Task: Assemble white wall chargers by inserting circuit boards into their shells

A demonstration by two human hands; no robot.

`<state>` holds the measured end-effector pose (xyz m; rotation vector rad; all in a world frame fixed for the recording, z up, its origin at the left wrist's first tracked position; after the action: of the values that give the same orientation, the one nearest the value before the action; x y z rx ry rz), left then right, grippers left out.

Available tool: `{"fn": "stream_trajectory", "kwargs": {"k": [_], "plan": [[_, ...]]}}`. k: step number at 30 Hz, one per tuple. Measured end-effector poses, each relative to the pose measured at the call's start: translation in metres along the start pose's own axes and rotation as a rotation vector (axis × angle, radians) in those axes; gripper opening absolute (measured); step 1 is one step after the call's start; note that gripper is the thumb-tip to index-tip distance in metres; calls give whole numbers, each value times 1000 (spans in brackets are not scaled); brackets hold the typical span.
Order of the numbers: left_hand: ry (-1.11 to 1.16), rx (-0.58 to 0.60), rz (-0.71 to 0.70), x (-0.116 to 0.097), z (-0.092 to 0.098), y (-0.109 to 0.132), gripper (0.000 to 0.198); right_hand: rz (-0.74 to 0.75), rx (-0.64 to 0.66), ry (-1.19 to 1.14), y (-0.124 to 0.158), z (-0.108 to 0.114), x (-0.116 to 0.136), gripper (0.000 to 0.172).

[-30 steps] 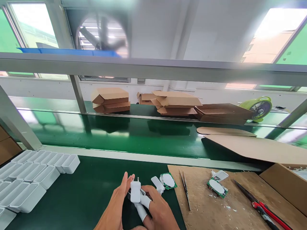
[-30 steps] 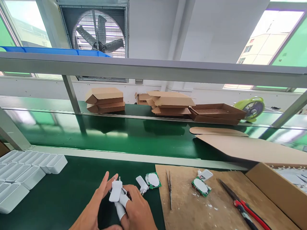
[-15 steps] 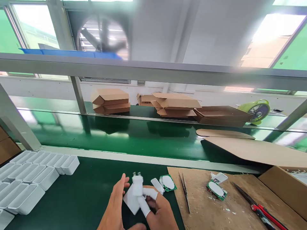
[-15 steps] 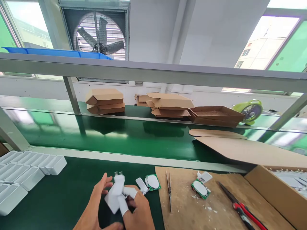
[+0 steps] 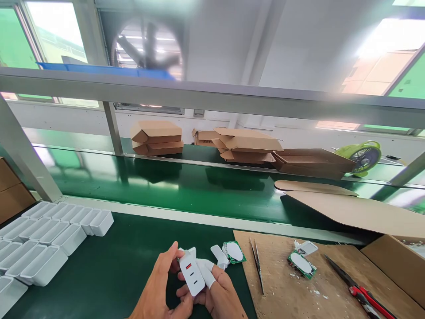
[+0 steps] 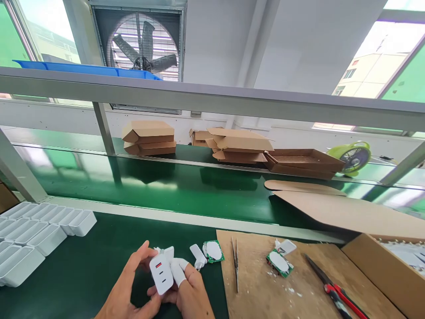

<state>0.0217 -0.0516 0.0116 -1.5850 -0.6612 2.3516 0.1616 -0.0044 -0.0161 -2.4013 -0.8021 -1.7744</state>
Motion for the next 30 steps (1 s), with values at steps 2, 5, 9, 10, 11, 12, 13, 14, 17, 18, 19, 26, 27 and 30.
{"fn": "stream_trajectory", "kwargs": {"k": [2, 5, 9, 10, 11, 12, 13, 14, 17, 18, 19, 26, 27, 30], "plan": [[-7, -6, 9, 1, 0, -1, 75, 47, -22, 74, 2, 0, 2, 64], [-63, -30, 22, 8, 4, -5, 70, 234, -52, 258, 7, 1, 7, 50], [-150, -83, 74, 24, 15, -13, 64, 555, -79, 702, 21, 6, 38, 33], [-145, -91, 125, 30, 18, -15, 66, 614, -121, 861, 25, 11, 51, 34], [-130, -95, 188, 36, 20, -17, 69, 635, -178, 1019, 28, 18, 64, 39], [-106, -94, 254, 43, 21, -20, 73, 602, -231, 1180, 30, 26, 76, 49], [-80, -84, 313, 48, 21, -23, 76, 515, -271, 1330, 31, 36, 84, 60], [-49, -63, 357, 52, 20, -28, 80, 404, -294, 1456, 31, 47, 90, 67], [36, 94, 428, 57, 2, -48, 90, 145, -286, 1646, 31, 70, 93, 61], [61, 149, 434, 57, -7, -57, 93, 126, -277, 1652, 31, 73, 91, 55], [89, 193, 428, 56, -17, -66, 95, 128, -275, 1647, 31, 75, 89, 51], [218, 269, 303, 57, -87, -112, 85, 255, -300, 1558, 32, 73, 89, 33], [219, 271, 298, 59, -92, -114, 84, 299, -287, 1506, 33, 72, 93, 29], [171, 251, 282, 63, -89, -113, 81, 461, -243, 1262, 36, 69, 104, 32]]}}
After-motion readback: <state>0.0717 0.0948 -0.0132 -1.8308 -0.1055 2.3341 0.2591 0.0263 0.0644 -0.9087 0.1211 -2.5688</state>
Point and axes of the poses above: each hand's wrist, its own y-axis away from the middle knuckle, its own z-axis out of the back of the hand, x = y × z, the point moved 6 cm from there along -y, towards the middle knuckle, and after that the axes turned 3 degrees about y, right-handed, at the moved point
